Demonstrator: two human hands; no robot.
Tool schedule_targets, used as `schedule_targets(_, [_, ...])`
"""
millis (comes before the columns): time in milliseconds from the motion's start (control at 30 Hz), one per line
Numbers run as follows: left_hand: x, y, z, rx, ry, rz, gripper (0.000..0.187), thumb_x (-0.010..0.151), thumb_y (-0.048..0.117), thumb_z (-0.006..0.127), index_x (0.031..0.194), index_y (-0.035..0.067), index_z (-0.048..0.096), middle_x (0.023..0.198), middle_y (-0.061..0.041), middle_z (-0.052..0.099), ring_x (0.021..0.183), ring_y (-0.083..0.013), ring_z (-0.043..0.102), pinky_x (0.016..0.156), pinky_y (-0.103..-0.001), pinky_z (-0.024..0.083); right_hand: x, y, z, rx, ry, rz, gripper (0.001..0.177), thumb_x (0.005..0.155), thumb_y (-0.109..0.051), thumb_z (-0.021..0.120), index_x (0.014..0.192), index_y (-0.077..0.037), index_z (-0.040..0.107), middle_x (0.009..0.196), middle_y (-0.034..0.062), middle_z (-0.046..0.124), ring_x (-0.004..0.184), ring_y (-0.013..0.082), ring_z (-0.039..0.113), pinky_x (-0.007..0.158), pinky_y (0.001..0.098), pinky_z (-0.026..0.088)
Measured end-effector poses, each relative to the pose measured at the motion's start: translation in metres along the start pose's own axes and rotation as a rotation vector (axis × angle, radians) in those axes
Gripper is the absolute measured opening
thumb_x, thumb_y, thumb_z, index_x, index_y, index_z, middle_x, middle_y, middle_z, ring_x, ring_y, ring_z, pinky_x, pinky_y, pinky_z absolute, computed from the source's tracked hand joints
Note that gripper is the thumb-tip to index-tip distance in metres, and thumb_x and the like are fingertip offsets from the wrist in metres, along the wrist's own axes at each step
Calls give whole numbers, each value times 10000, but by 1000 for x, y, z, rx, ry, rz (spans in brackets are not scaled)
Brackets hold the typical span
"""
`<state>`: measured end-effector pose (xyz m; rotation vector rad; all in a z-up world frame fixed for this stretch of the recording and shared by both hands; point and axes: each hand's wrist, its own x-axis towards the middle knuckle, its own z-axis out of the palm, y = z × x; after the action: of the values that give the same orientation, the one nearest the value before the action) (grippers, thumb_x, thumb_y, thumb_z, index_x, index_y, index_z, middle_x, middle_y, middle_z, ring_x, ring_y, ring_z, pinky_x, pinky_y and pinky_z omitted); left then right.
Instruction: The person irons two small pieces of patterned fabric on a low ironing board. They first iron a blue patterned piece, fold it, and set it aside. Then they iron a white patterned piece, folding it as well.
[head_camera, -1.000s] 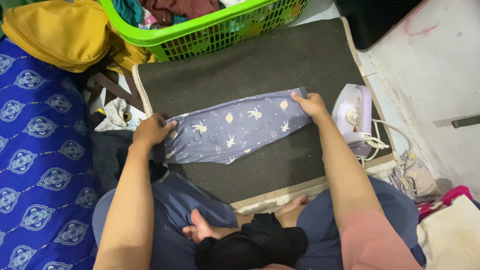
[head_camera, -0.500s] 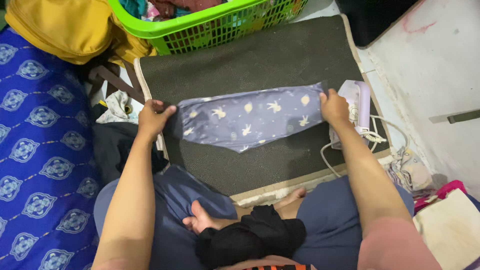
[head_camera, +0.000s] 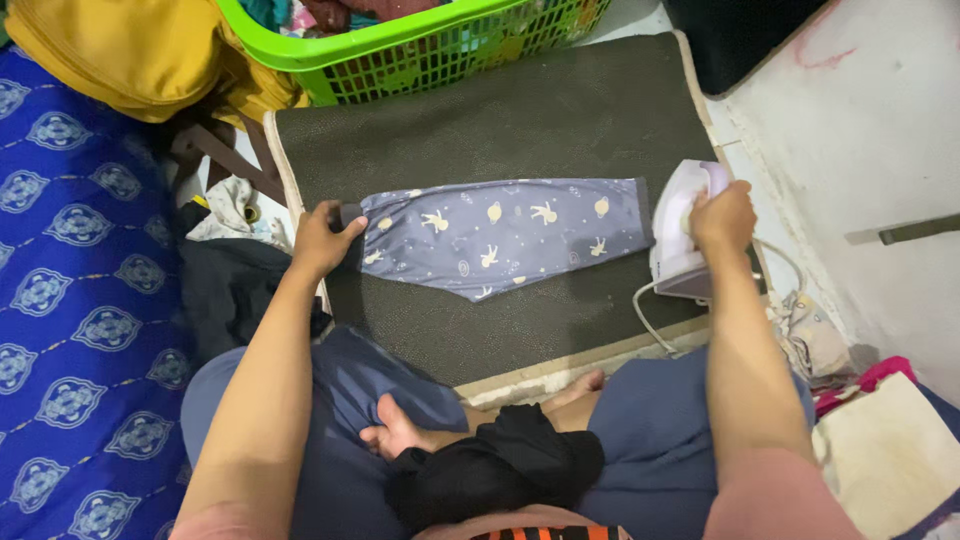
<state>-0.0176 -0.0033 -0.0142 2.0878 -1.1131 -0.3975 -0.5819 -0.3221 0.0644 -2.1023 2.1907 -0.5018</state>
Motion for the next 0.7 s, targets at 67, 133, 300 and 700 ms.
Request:
schedule_targets(67, [0, -5, 11, 67, 72, 65, 580, 828, 430, 879, 1171, -1, 696, 1003, -243, 687, 932, -380, 680, 818, -425, 534, -1, -1, 3, 41, -19, 54, 463, 963, -208, 681, 1234, 111, 485, 1025, 339, 689, 981, 505, 690, 895, 539, 530])
schedule_targets(133, [3, -11, 16, 32, 106, 73, 516, 844, 407, 861, 1120, -3, 710, 969, -227, 685, 909, -372, 678, 809, -423, 531, -3, -8, -7, 125, -131, 174, 440, 969, -193, 623, 1269, 91, 472, 1052, 322, 690, 990, 486, 713, 930, 518, 549])
schedule_targets(300, [14, -21, 14, -24, 137, -61, 454, 883, 380, 819, 1018, -35, 694, 908, -189, 694, 856, -343, 684, 777, -415, 523, -26, -32, -49, 63, 115, 6, 523, 992, -370, 736, 1234, 51, 542, 1006, 317, 703, 954, 500, 675, 849, 554, 509])
schedule_targets(700, [-21, 65, -3, 388, -181, 285, 855, 789, 564, 808, 1472, 135, 521, 1601, -197, 357, 1534, -431, 204, 1152, -693, 124, -109, -130, -63, -4, -47, -1060, 614, 820, -693, 777, 877, -84, 720, 631, 100, 673, 542, 244, 684, 520, 379, 549])
